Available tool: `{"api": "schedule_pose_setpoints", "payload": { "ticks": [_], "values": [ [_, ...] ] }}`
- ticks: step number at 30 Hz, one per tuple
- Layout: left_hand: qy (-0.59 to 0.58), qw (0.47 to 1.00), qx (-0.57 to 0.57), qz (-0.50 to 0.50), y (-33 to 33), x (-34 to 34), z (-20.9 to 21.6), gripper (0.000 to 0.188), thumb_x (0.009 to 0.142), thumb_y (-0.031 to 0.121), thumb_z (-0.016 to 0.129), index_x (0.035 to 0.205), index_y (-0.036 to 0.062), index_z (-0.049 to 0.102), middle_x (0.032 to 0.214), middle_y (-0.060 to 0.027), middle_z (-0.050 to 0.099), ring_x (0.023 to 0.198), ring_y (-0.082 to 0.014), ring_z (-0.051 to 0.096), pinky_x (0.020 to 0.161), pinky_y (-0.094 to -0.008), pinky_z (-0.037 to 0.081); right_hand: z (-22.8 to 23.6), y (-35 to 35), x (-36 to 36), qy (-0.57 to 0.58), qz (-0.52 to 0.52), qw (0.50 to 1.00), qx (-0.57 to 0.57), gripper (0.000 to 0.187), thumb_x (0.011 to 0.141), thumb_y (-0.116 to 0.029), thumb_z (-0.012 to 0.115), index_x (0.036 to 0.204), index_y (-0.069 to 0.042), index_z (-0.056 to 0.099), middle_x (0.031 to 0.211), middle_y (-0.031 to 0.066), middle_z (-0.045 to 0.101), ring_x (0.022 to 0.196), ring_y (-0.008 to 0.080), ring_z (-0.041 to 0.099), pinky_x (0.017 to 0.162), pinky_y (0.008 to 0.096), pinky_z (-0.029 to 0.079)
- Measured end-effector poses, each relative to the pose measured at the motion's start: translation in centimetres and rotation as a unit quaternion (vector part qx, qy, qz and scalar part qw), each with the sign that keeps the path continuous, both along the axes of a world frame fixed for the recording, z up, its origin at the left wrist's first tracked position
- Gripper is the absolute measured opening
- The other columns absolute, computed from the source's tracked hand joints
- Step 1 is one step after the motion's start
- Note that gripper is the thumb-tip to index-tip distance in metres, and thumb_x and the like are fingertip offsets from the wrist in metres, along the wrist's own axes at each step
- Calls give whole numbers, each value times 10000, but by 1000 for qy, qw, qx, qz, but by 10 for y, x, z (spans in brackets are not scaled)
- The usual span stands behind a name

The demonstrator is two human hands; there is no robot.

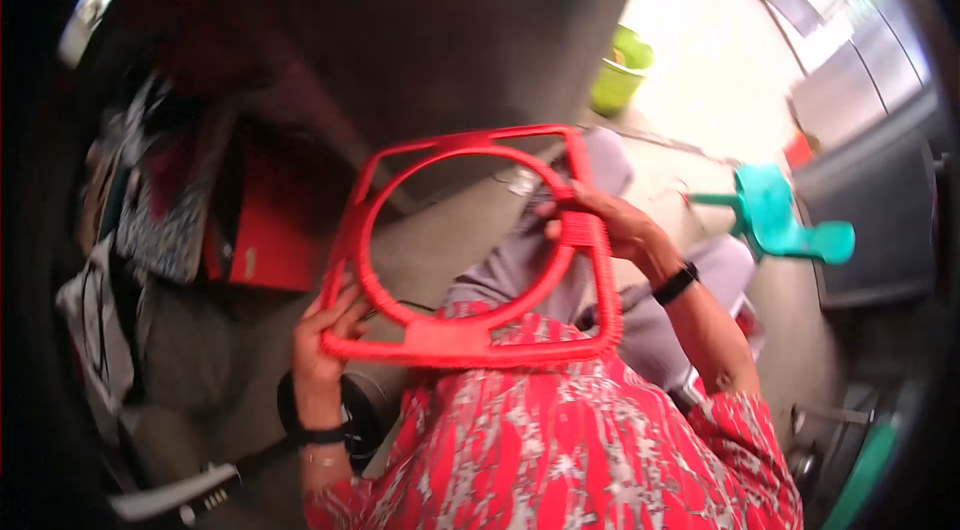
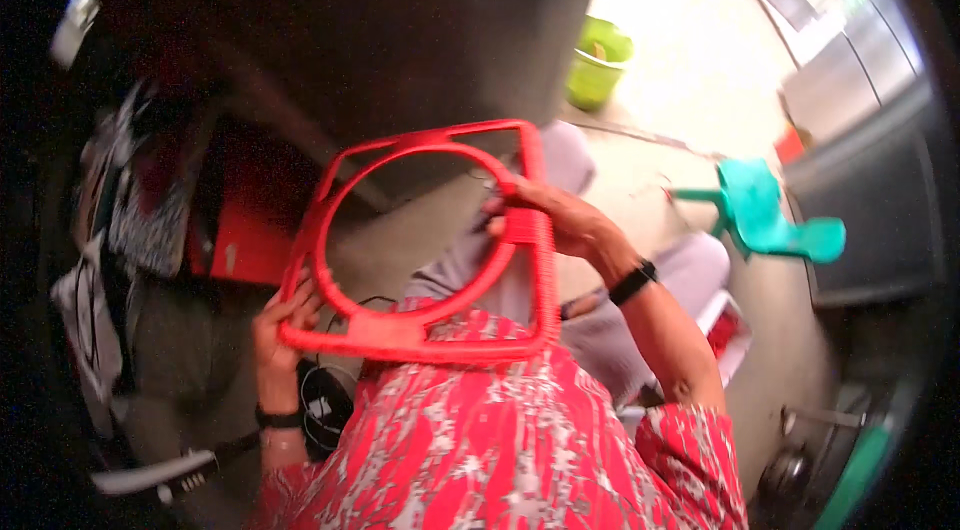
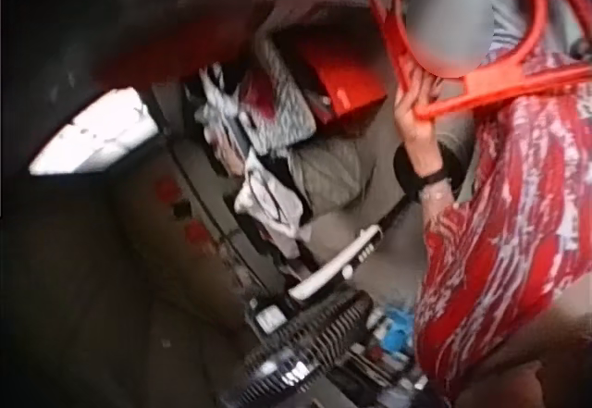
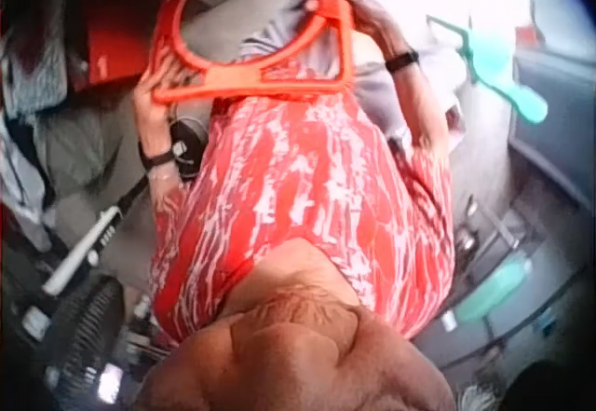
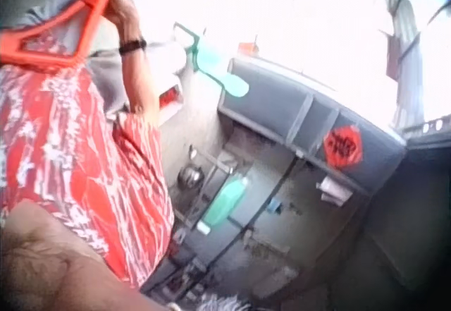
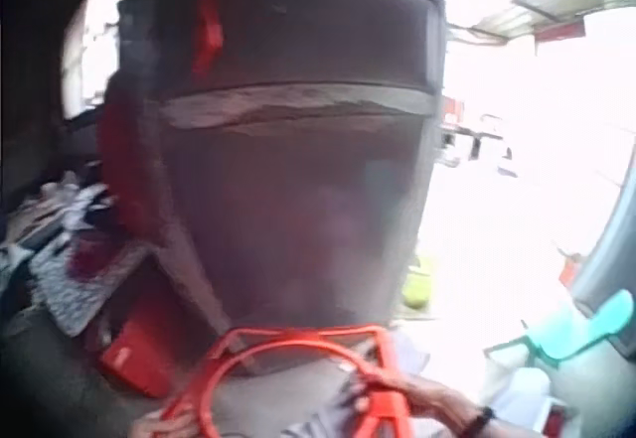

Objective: Manually weaving or wrapping a plastic furniture frame with red cord.

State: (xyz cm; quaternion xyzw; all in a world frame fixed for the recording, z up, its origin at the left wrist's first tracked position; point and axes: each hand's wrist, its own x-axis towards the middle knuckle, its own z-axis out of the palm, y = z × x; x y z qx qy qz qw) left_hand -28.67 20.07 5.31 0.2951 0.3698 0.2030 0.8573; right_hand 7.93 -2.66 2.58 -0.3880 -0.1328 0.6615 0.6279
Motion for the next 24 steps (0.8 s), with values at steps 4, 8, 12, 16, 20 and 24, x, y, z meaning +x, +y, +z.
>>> {"api": "schedule_pose_setpoints", "payload": {
  "ticks": [4, 8, 12, 16, 20, 24],
  "values": [
    [-35, 999, -23, 35, -1, -24, 3, 560, 824, -41, 492, 1365, -67, 352, 1411, -293, 394, 1250, -402, 486, 589, -247, 590, -5, -13, 27, -86, 79, 992, -51, 589, 968, -519, 452, 1169, 21, 575, 998, 124, 686, 814, 188, 681, 662, 291, 553],
    [-35, 997, -3, 73, -1, -61, 16, 570, 813, -59, 497, 1367, -51, 361, 1403, -297, 401, 1244, -406, 488, 579, -245, 588, 6, -26, 43, -200, 37, 972, -120, 545, 966, -473, 488, 977, 45, 656, 790, 130, 706, 631, 173, 667, 587, 269, 535],
    [10, 993, 44, 108, 0, -99, 21, 594, 779, -30, 526, 1352, -58, 374, 1352, -295, 461, 1154, -402, 567, 540, -234, 560, 9, -27, 61, -235, 90, 965, -77, 488, 990, -397, 471, 946, 49, 663, 710, 130, 686, 540, 186, 628, 533, 281, 506],
    [25, 981, 91, 168, -9, -147, 22, 594, 757, -32, 529, 1334, -59, 390, 1333, -290, 485, 1116, -391, 599, 507, -207, 520, -2, -36, 83, -211, -9, 977, -1, 411, 989, -345, 470, 1007, 28, 642, 613, 83, 617, 511, 163, 579, 518, 258, 475],
    [26, 960, 139, 243, -24, -194, 37, 562, 781, -11, 534, 1325, -57, 403, 1306, -287, 510, 1073, -390, 623, 510, -238, 551, -19, -37, 89, -250, -149, 956, -46, 373, 968, -346, 506, 1070, -4, 612, 553, 39, 548, 452, 142, 538, 443, 236, 437],
    [39, 931, 207, 297, -36, -224, 52, 557, 809, 10, 530, 1350, -36, 406, 1321, -283, 497, 1035, -360, 639, 512, -228, 543, -24, -36, 89, -275, -98, 951, -99, 350, 961, -337, 552, 1030, -2, 627, 539, 12, 520, 406, 125, 513, 379, 233, 405]
  ]
}}
